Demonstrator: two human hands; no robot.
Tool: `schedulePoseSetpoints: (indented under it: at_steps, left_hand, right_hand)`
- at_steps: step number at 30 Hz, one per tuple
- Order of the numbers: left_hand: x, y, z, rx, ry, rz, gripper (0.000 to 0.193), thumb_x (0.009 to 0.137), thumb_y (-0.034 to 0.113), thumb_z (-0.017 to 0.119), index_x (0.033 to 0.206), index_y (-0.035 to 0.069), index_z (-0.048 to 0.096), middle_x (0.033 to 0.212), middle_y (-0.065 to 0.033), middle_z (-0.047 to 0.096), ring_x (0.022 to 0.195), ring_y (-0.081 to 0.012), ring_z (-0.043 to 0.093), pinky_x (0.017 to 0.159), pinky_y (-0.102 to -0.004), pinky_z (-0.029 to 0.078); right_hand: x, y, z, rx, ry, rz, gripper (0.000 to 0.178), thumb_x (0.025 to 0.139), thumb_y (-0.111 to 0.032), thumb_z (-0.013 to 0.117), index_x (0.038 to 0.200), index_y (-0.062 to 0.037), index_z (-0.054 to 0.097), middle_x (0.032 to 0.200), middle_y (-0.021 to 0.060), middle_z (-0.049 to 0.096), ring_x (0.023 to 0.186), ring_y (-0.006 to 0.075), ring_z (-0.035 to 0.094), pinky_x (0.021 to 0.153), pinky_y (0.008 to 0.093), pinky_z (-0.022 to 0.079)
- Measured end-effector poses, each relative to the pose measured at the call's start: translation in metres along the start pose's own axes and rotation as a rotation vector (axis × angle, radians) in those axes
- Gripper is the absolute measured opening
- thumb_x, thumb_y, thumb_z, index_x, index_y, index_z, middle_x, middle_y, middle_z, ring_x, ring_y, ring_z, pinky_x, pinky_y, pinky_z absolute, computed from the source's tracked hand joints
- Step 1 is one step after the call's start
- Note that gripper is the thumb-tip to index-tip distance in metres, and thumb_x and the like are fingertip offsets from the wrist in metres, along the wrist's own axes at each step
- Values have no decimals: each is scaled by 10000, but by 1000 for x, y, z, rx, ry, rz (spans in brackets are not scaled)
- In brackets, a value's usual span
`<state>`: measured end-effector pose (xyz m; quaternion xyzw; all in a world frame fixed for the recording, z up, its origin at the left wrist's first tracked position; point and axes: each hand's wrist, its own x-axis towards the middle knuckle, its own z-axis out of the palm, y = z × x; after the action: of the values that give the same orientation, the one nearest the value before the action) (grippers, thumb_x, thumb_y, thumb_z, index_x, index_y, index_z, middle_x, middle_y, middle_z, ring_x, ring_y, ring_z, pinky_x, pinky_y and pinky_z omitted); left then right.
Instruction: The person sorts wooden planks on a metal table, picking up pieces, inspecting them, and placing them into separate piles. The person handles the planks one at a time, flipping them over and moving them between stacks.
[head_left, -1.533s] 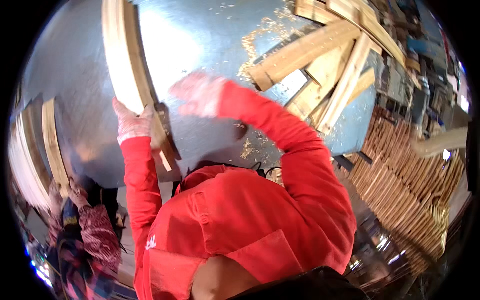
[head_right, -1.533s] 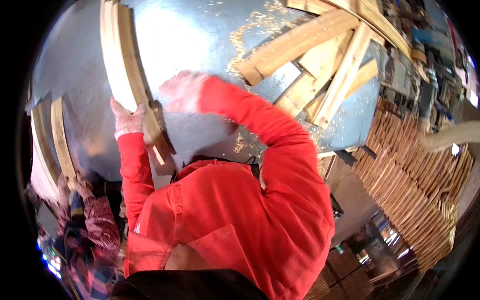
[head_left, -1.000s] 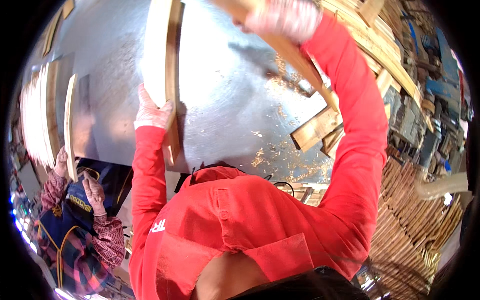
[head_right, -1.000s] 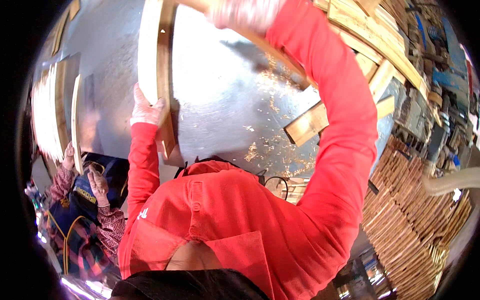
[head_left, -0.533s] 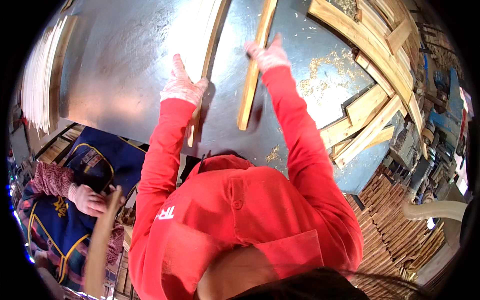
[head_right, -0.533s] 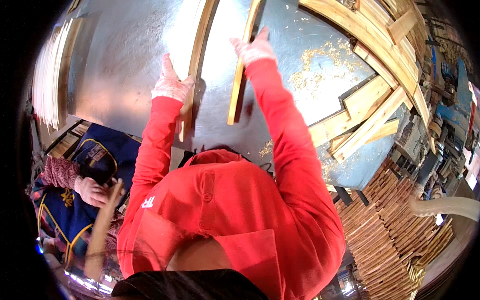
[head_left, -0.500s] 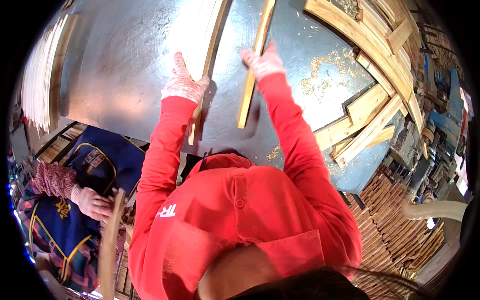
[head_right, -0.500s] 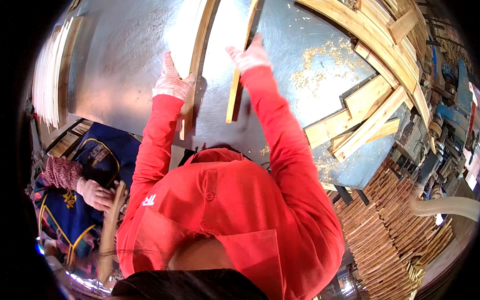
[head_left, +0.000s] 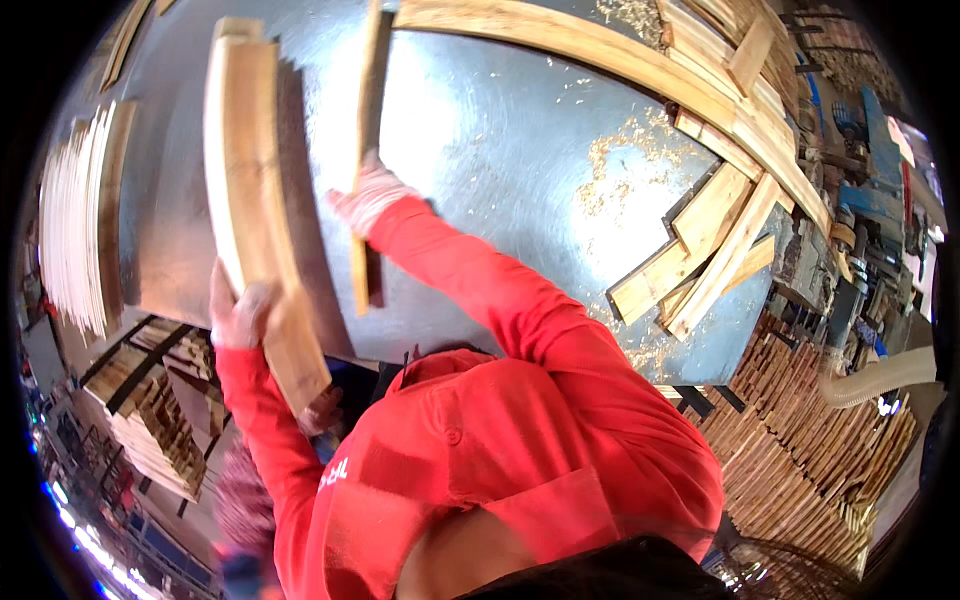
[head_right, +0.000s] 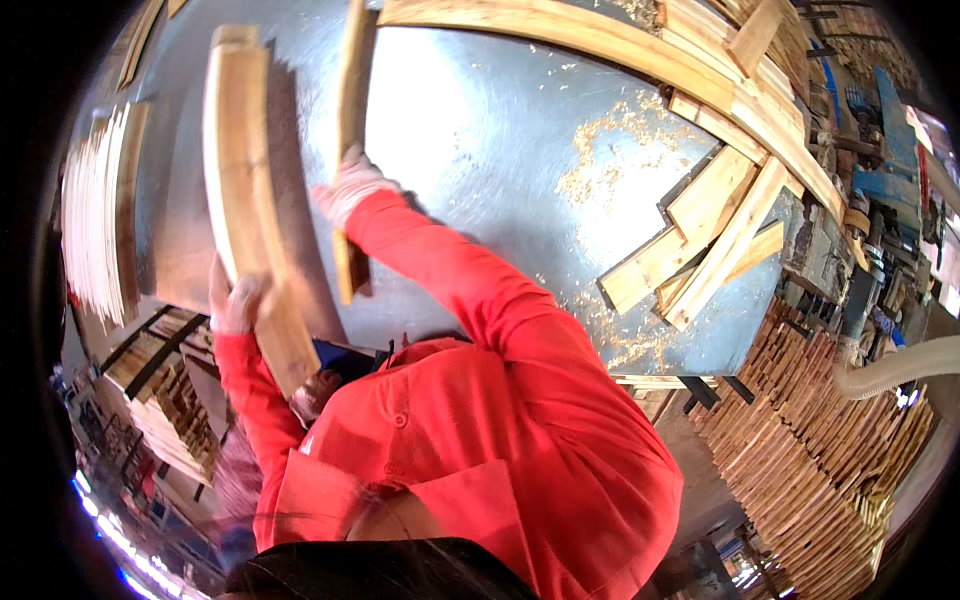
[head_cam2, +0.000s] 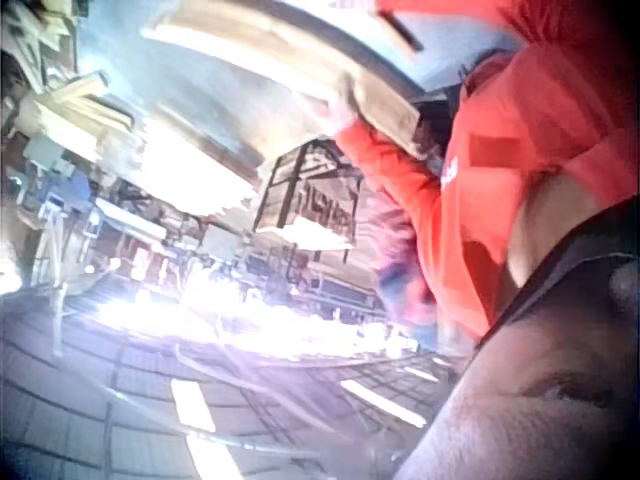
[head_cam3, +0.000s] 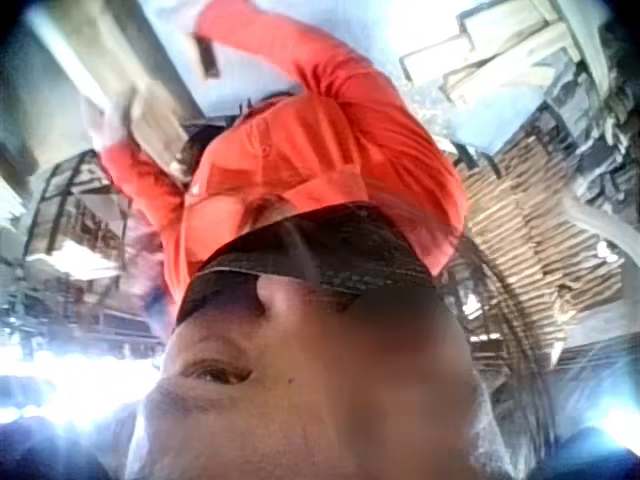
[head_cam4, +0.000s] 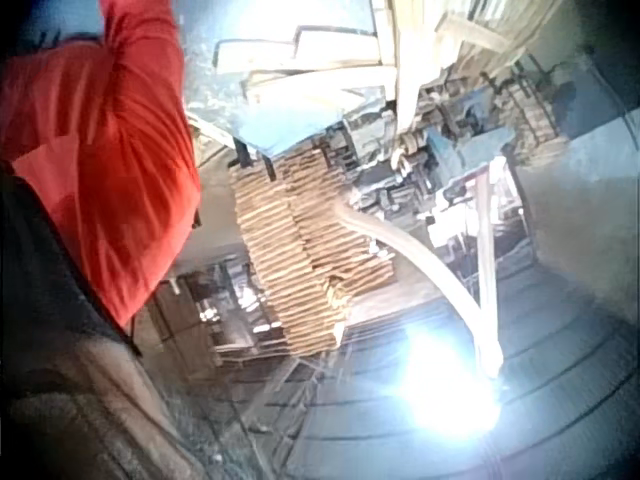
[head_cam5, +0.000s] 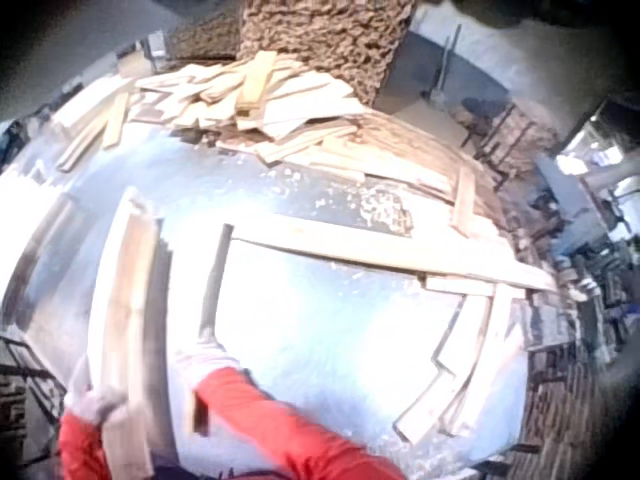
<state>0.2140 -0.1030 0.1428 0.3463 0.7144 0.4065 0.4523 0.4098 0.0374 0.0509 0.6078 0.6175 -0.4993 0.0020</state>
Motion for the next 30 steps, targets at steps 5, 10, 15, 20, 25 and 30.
schedulePoseSetpoints:
  at_steps: [5,10,15,20,25,30]
  left_hand:
    - [-25,35,-23,-41,39,241,784,752,163,600,1440,-10,266,1216,-151,512,939,-219,586,676,-276,511]
    - [-13,45,14,-71,28,163,809,707,166,591,1434,-22,291,1265,-159,499,1054,-225,548,835,-311,485]
    - [5,48,70,-261,-151,61,853,703,258,632,1420,-63,301,1247,-135,530,1061,-217,564,893,-308,463]
    - [-23,21,4,-248,-96,-50,942,717,413,721,1436,-32,306,1258,-88,534,1035,-177,564,853,-279,457]
    - [-46,90,-51,-156,253,266,928,738,450,722,1434,-15,322,1196,-71,548,961,-148,557,793,-259,454]
    - [-54,93,-75,-70,432,445,900,763,474,705,1430,-3,333,1125,-61,559,889,-129,548,740,-241,450]
  right_hand:
    - [37,-17,-90,-432,-25,-554,1013,710,-615,663,1448,-32,285,1411,259,398,1313,382,389,1113,432,287]
    - [90,96,-293,-1024,519,-101,1007,623,-582,746,1423,-147,316,1433,164,392,1345,326,346,1101,491,257]
    - [69,103,-284,-875,281,91,993,674,-533,733,1464,-176,248,1345,175,487,1261,322,463,1050,445,355]
    - [40,111,-269,-810,448,111,1067,693,-505,728,1510,-152,138,1386,210,427,1286,349,418,1088,406,329]
    - [10,10,-231,-1026,416,-757,899,638,-287,744,1431,-181,333,1099,100,545,1066,291,531,961,443,400]
    - [117,-75,-162,-879,209,-1763,716,686,-107,630,1359,-222,411,962,80,586,940,277,566,1026,486,328]
